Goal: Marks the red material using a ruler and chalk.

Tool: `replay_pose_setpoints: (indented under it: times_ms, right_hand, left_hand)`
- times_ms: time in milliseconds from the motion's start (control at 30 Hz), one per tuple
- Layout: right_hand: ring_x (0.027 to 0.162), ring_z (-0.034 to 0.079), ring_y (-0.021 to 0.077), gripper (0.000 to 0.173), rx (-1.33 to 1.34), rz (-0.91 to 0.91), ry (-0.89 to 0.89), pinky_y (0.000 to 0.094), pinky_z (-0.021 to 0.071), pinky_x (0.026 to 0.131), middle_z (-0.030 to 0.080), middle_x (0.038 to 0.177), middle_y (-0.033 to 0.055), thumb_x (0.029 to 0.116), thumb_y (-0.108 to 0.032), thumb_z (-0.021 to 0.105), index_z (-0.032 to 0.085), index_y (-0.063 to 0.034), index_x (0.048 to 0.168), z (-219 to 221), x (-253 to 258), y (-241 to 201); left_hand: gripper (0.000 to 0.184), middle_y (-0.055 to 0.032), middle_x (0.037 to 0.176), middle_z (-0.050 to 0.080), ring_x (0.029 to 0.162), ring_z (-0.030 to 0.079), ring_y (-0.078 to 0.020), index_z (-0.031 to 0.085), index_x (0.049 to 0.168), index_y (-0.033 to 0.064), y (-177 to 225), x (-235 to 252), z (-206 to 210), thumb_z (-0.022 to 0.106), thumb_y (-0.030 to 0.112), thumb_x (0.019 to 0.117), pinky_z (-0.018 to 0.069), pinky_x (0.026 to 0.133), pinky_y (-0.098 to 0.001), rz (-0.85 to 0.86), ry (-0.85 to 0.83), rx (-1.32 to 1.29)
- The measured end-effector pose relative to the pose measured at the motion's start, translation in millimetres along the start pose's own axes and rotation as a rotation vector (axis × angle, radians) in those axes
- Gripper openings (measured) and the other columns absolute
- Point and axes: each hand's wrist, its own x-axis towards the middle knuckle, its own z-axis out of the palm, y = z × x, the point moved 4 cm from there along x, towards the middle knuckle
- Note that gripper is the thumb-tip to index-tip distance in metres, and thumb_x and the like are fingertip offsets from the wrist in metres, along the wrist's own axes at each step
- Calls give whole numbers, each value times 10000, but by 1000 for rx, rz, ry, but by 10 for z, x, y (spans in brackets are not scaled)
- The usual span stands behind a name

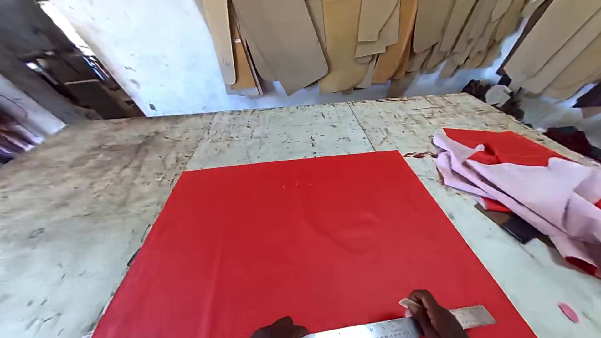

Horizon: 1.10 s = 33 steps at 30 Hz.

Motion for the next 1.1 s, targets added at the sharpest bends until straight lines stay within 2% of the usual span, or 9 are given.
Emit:
replay_pose_setpoints:
  times_ms: [133,200,267,433,500,600,700,933,1100]
  right_hand:
    - [699,684,228,418,45,-66,94,489,589,615,674,834,72,1064,-413,446,589,-47,1206,-151,1078,187]
    - [729,686,230,385,82,-46,130,501,594,658,680,864,81,1051,-362,469,588,-41,1226,-246,1745,294]
    - [753,689,271,320,103,-19,157,544,590,692,682,882,118,1056,-277,504,577,-32,1249,-361,2407,422]
    - [793,688,345,328,22,-46,158,616,567,725,672,890,173,1080,-298,483,547,-19,1239,-475,3796,925]
    - [807,677,371,330,-12,-44,128,629,553,742,659,896,204,1086,-282,476,539,7,1234,-476,4170,1112]
    - [807,666,389,323,-38,-19,112,626,544,748,642,894,224,1094,-264,470,526,22,1234,-453,4478,1260]
    - [798,664,390,324,-79,-35,151,626,542,737,639,886,218,1096,-273,461,519,15,1233,-404,4608,1327]
    - [741,658,402,340,-113,-100,281,629,533,666,629,842,220,1091,-284,445,529,22,1211,-268,4622,1383]
    - [772,672,374,364,-68,-106,338,609,547,690,645,873,205,1095,-300,427,508,23,1240,-219,4633,1349]
  left_hand:
    - [407,-95,1032,698,928,688,-248,709,1278,172,-347,757,-678,755,328,905,590,827,-474,44,146,228]
    - [399,-48,1034,695,958,674,-205,709,1263,188,-642,1245,-1039,725,400,926,575,876,-444,39,248,341]
    - [365,-17,1066,696,1011,665,-181,712,1239,186,-990,1740,-1357,723,387,935,554,936,-448,39,349,387]
    - [393,-91,1133,690,1072,657,-273,717,1261,153,-1886,2734,-1791,781,332,918,526,956,-571,-40,450,354]
    - [377,-133,1144,681,1086,645,-313,724,1239,116,-2097,2949,-1838,793,287,911,519,974,-573,-39,468,335]
    - [360,-140,1148,670,1095,626,-326,735,1225,117,-2266,3114,-1878,796,273,907,497,987,-572,-21,483,324]
    - [389,-94,1151,658,1096,608,-289,735,1257,176,-2440,3216,-1920,791,321,901,483,978,-571,-20,479,287]
    - [398,-59,1150,647,1089,579,-280,752,1253,213,-2557,3318,-2021,802,343,880,466,947,-564,13,494,270]
    - [402,-46,1150,640,1091,567,-271,752,1255,206,-2545,3381,-2216,796,356,885,454,949,-563,21,478,253]
